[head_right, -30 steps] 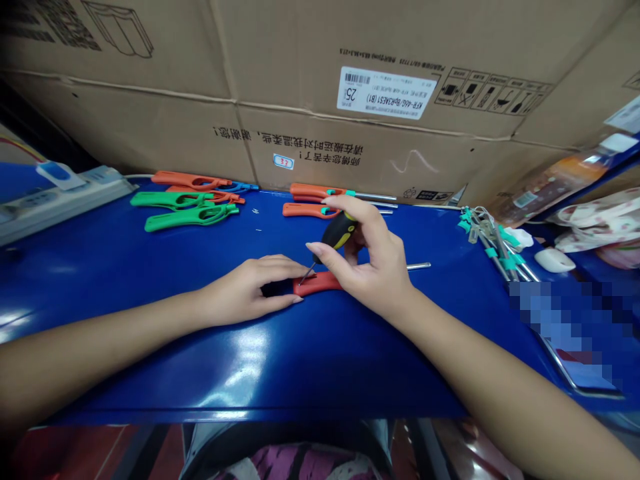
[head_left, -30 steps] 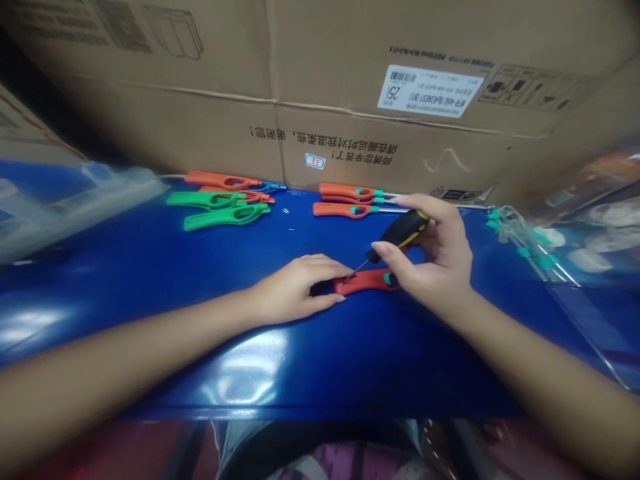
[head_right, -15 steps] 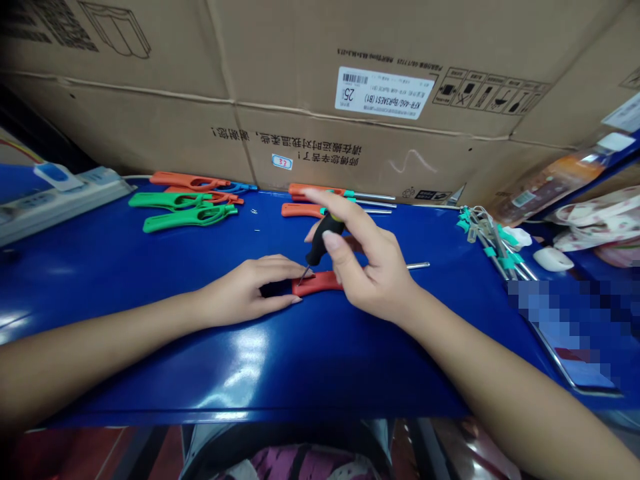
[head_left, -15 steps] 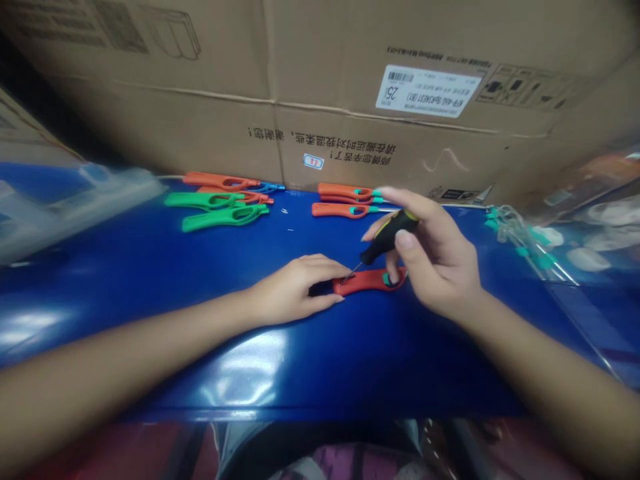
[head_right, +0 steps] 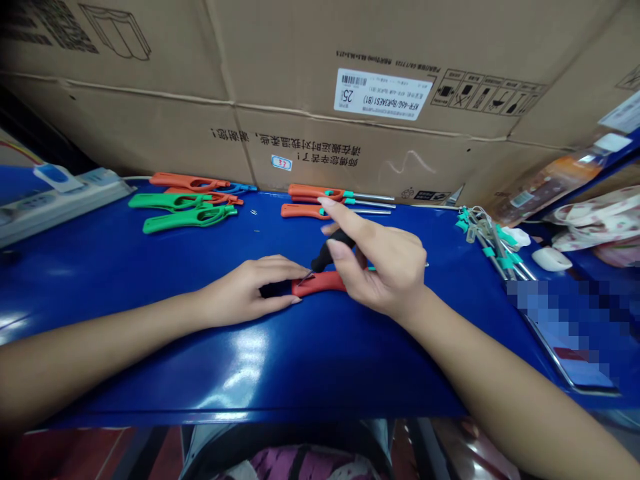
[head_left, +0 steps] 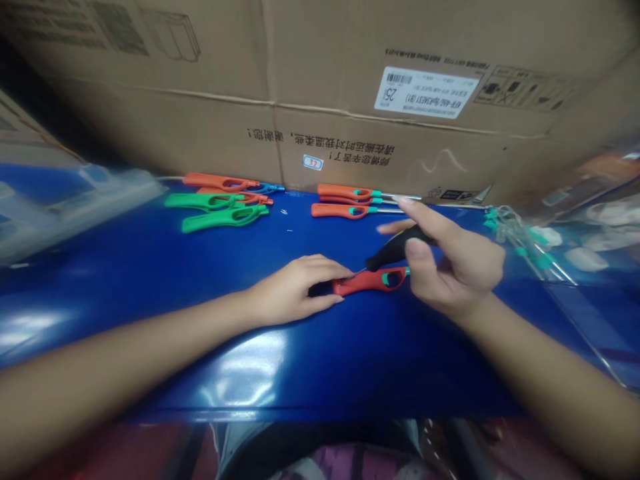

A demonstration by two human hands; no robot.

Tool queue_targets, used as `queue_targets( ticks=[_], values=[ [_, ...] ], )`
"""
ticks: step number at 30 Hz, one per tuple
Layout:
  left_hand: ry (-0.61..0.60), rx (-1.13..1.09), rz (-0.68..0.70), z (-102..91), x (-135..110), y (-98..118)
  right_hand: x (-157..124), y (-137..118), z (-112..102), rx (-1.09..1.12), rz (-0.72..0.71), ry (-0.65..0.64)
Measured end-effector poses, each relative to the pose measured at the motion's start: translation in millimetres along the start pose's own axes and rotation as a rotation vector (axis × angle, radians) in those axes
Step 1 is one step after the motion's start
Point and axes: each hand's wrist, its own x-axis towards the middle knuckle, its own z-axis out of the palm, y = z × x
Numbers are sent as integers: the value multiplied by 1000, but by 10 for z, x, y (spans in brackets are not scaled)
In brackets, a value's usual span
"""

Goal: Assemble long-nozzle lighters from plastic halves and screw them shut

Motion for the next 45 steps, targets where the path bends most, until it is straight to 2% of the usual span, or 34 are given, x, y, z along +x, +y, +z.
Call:
queue_targets(
  ticks=[3, 5, 9, 11, 14, 16, 19, 21, 26, 31, 36, 38, 42, 43, 45],
  values=[
    [-2, 1, -8, -1, -1, 3, 8, -12, 4, 183, 116, -106],
    [-1, 2, -9, -1, 0, 3, 20, -18, 14, 221, 172, -102],
    [-1, -4, -3, -1, 6, 2, 37, -11, 8, 13, -13, 60],
    [-2, -4, -8, -2, 6, 0, 46, -12, -5, -5, -57, 53],
    [-2, 0, -14, -2, 1, -3, 63, -24, -14, 127, 78, -57],
    [-3, -1, -10, -1, -2, -5, 73, -29, -13, 162, 128, -62],
    [-5, -5, -3, -1, 0, -6, 70, -24, -8, 29, 25, 36],
    [-2, -7, -3, -2, 3, -6, 55, -22, 0, -33, 10, 37],
    [-5, 0, -14, -6, 8, -3, 22, -28, 40, 156, 214, -92],
    [-6, -9, -18, -9, 9, 3, 6, -25, 39, 65, 98, 21],
    [-3, -8, -28, -4, 1, -7, -5, -49, 44, 328, 253, -203],
    [0, -4, -23, -3, 0, -9, -4, -45, 48, 337, 214, -175],
    [2, 1, -10, -4, 4, -6, -3, -32, 38, 123, -18, -61],
    [2, 2, -12, -3, 5, -6, -5, -35, 36, 118, -39, -80],
    [-2, 7, -22, -1, 4, -9, -12, -49, 39, 208, 14, -162]
  ],
)
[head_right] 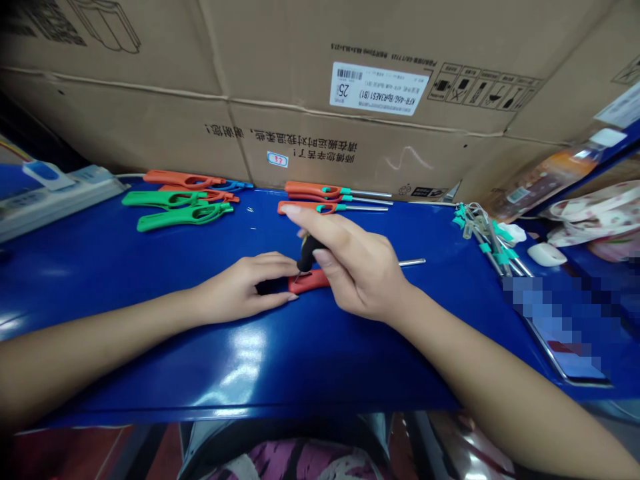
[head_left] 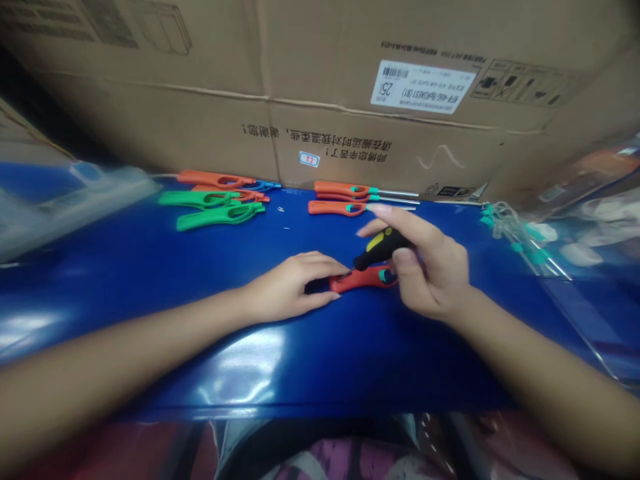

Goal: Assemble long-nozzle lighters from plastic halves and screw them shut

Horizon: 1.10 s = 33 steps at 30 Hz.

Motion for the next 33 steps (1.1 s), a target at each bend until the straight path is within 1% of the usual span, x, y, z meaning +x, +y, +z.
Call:
queue_targets(
  ticks=[2, 3, 4, 7, 9, 10, 13, 14, 15, 18, 19, 21, 23, 24, 26, 28, 29, 31, 33],
  values=[
    [-4, 2, -7, 3, -2, -6, -6, -11, 13, 121, 102, -52],
    [-5, 2, -8, 4, -4, -10, -8, -12, 18, 144, 136, -58],
    [-4, 1, -8, 5, -5, -12, -8, -10, 22, 130, 139, -36],
    [0, -6, 1, 6, -4, -14, 0, 7, 16, -49, 45, 89],
    [1, -11, 5, 5, -2, -9, 14, 8, 6, -95, 16, 119],
    [-1, -12, 6, 4, -1, -7, 22, 4, 1, -58, 43, 96],
    [-9, -9, -4, 0, 1, 2, 44, -15, -9, 143, 184, -26],
    [-9, -8, -8, -1, 1, 4, 48, -18, -12, 169, 205, -39],
    [-5, -7, -8, -2, 1, 5, 50, -17, -14, 156, 196, -23],
    [4, -10, 2, -4, 1, 8, 45, -8, -24, -22, 78, 87],
    [4, -13, 3, -4, 2, 8, 42, -7, -28, -64, 55, 100],
    [0, -20, 0, -4, 4, 8, 40, -14, -34, -63, 75, 66],
    [-5, -20, -6, -3, 8, 8, 45, -25, -39, 7, 143, 6],
    [-6, -18, -7, -3, 9, 8, 48, -29, -41, 32, 156, -4],
    [-6, -14, -4, -2, 9, 7, 57, -29, -46, 3, 112, 40],
    [-2, -14, 2, -2, 6, 4, 66, -24, -55, -93, 30, 100],
    [-1, -16, 3, -2, 2, 1, 71, -23, -59, -130, 4, 107],
    [4, -15, -2, 1, -5, -7, 81, -25, -66, -128, 23, 41],
    [14, -1, -10, 8, -10, -14, 93, -27, -67, -46, 96, -37]
  ],
)
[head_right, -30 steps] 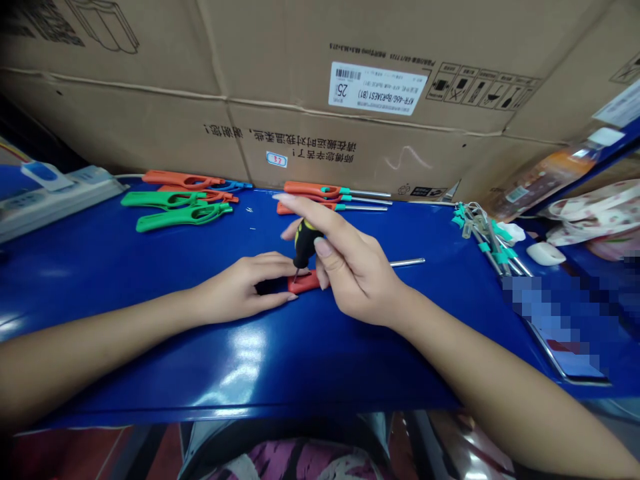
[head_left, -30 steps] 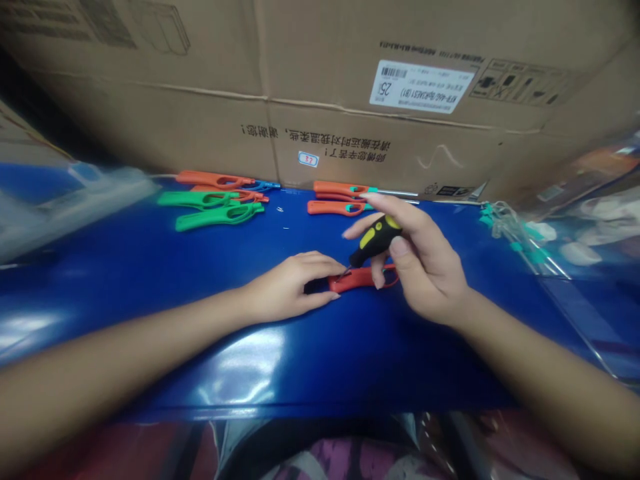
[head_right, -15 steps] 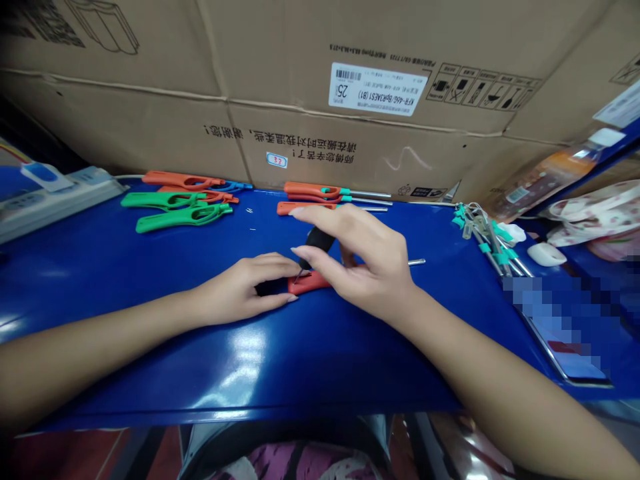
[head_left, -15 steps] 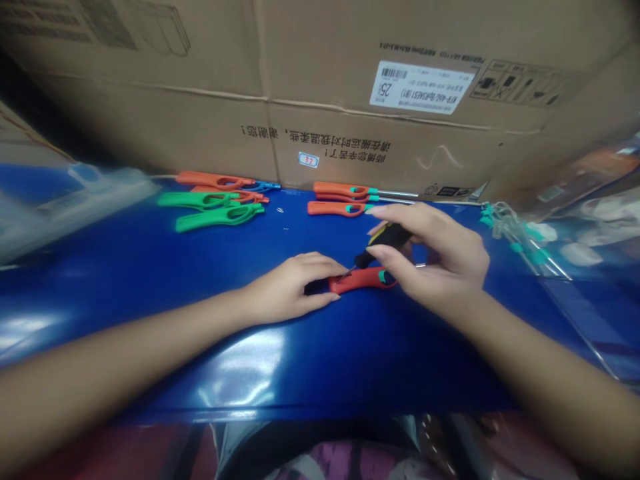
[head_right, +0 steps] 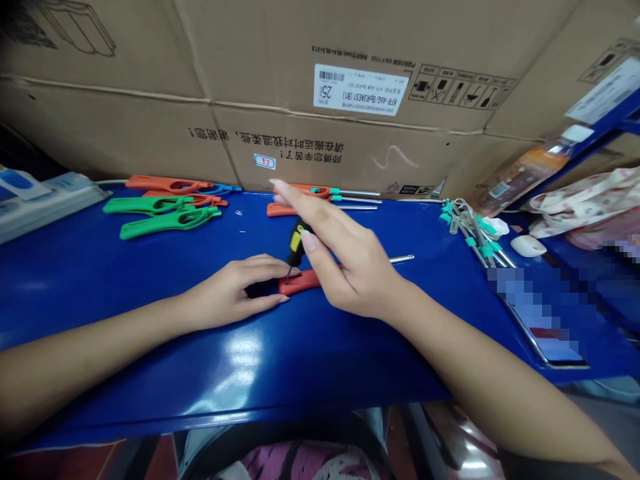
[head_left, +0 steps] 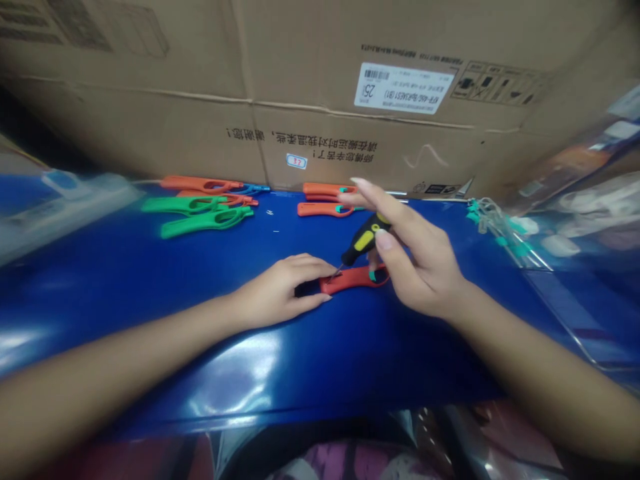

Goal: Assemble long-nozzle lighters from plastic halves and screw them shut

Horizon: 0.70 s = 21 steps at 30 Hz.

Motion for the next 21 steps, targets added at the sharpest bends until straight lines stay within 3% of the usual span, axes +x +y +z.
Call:
queue_targets(
  ticks=[2, 5, 7, 11, 17, 21],
  values=[
    [9, 17, -2, 13, 4, 0, 11, 4, -3, 51, 26, -10],
    [19, 21, 1, 43, 28, 21, 22, 13, -33, -48, -67, 39],
    [21, 29, -12, 66, 51, 46, 26, 9, -77, -95, -104, -1],
    [11, 84, -54, 115, 114, 98, 31, 7, -173, 42, -29, -112],
    [2, 135, -73, 219, 294, 182, -3, 147, -224, -221, -158, 43],
    [42, 125, -86, 303, 368, 199, -35, 186, -230, -65, -103, -12]
  ],
)
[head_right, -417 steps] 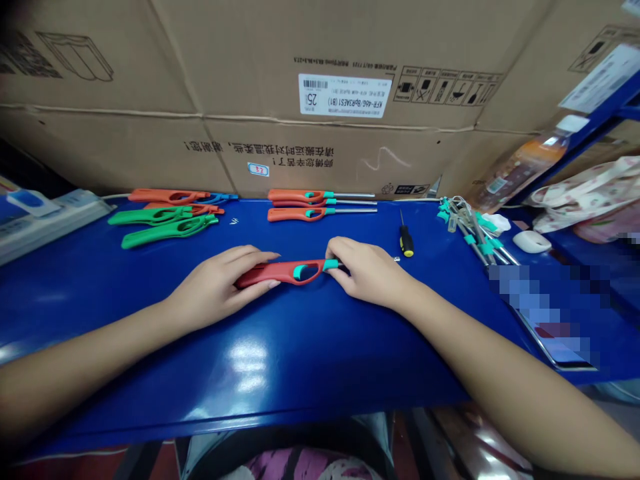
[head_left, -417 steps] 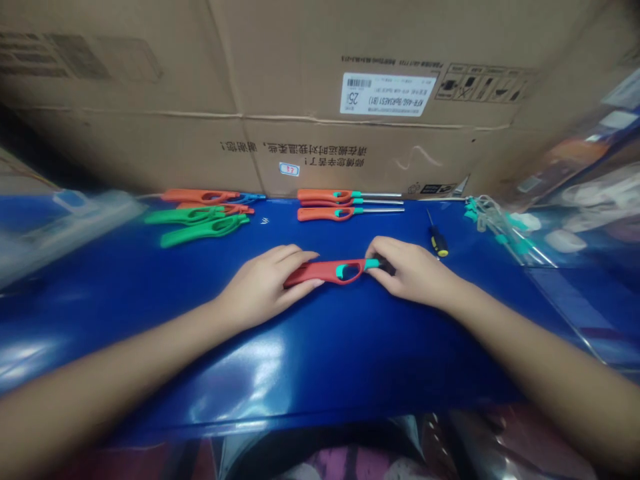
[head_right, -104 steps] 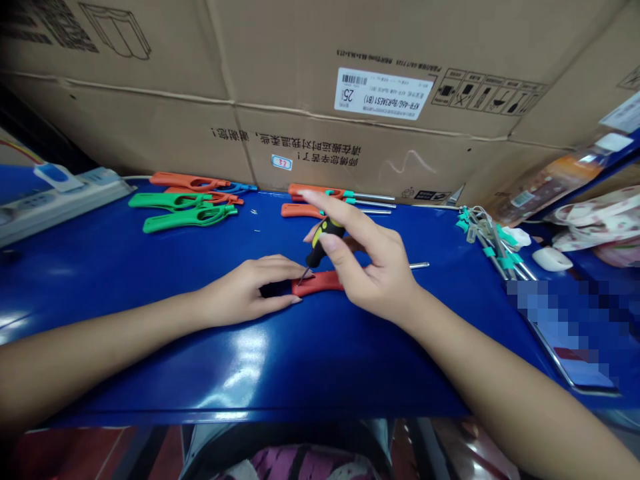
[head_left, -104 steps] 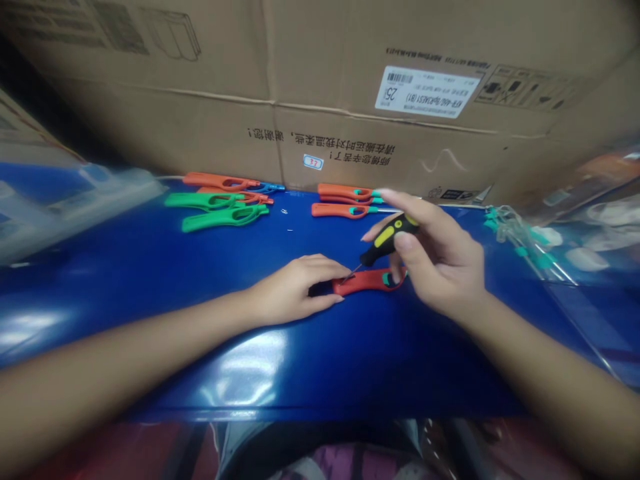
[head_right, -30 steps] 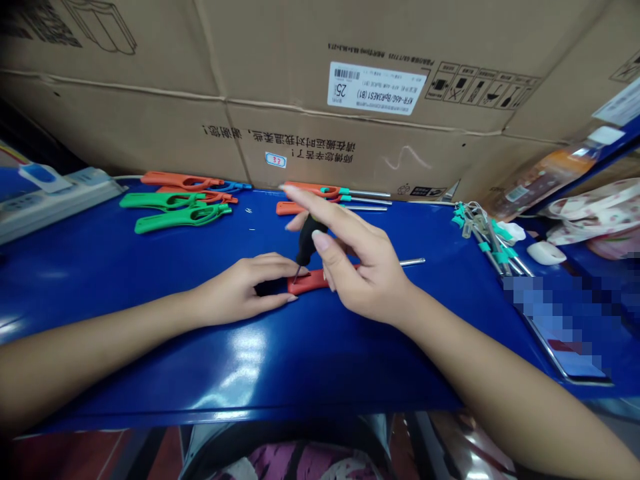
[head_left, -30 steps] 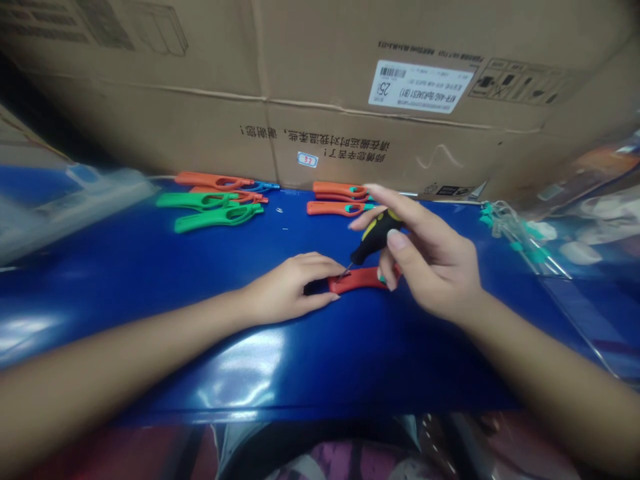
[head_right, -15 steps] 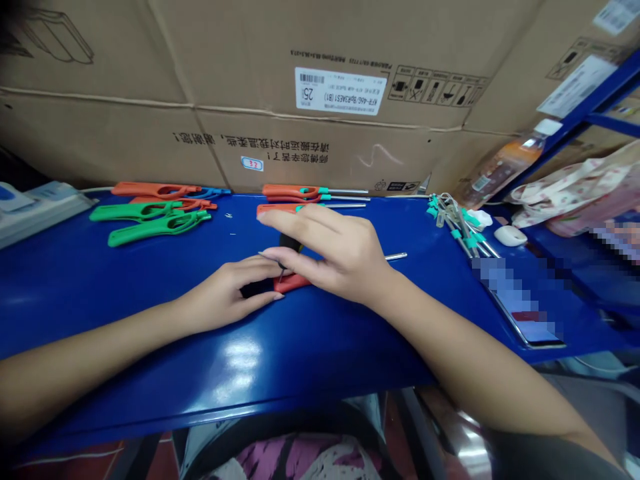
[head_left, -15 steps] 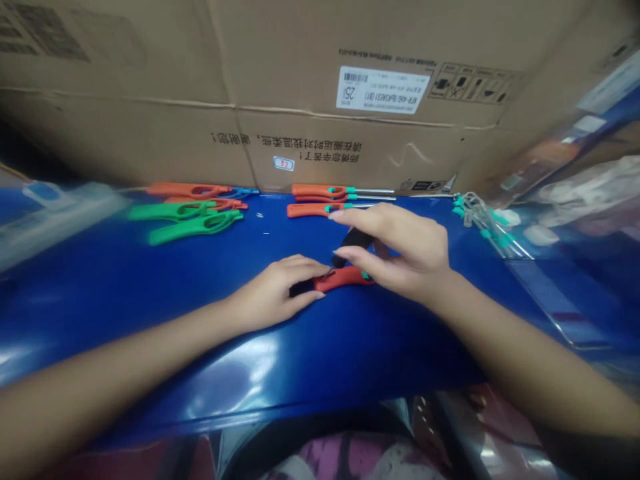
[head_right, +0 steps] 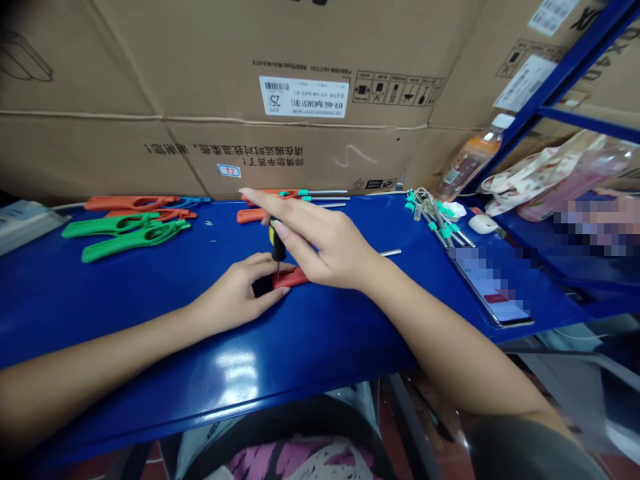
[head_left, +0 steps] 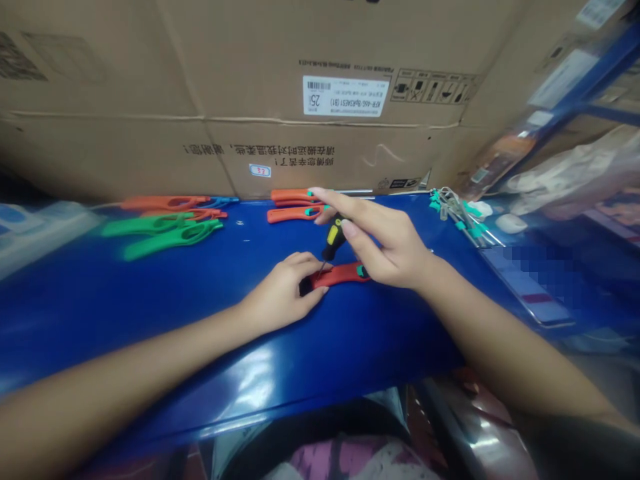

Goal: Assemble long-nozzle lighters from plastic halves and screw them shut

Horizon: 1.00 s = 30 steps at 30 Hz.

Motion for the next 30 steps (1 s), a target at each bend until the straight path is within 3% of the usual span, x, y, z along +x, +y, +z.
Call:
queue_targets(
  ticks=[2, 5, 7, 10, 12, 15, 17, 21, 23, 27, 30],
  values=[
    [16, -23, -13, 31, -5, -8, -10, 6, -9, 58, 21, 35],
    [19, -53, -19, 48, -29, -26, -24, 14, -22, -37, 3, 119],
    [10, -63, -16, 45, -37, -32, -31, 3, -18, -74, 7, 93],
    [-1, -55, -7, 37, -34, -38, -36, -44, 17, 42, 95, -6],
    [7, -47, -2, 38, -30, -46, -39, -74, 41, 76, 125, 19],
    [10, -53, 0, 45, -30, -59, -39, -86, 30, -107, 33, 106],
    [5, -72, -6, 48, -32, -62, -30, -86, -7, -190, -19, 85],
    [-2, -93, -9, 52, -33, -57, -3, -106, -45, 43, 50, -53],
    [-7, -89, -1, 57, -35, -59, -3, -112, -20, 129, 107, -58],
    [5, -85, 9, 62, -41, -69, -24, -97, 39, -20, 71, 119],
    [1, -89, 15, 59, -41, -74, -25, -109, 36, 27, 92, 4]
  ],
)
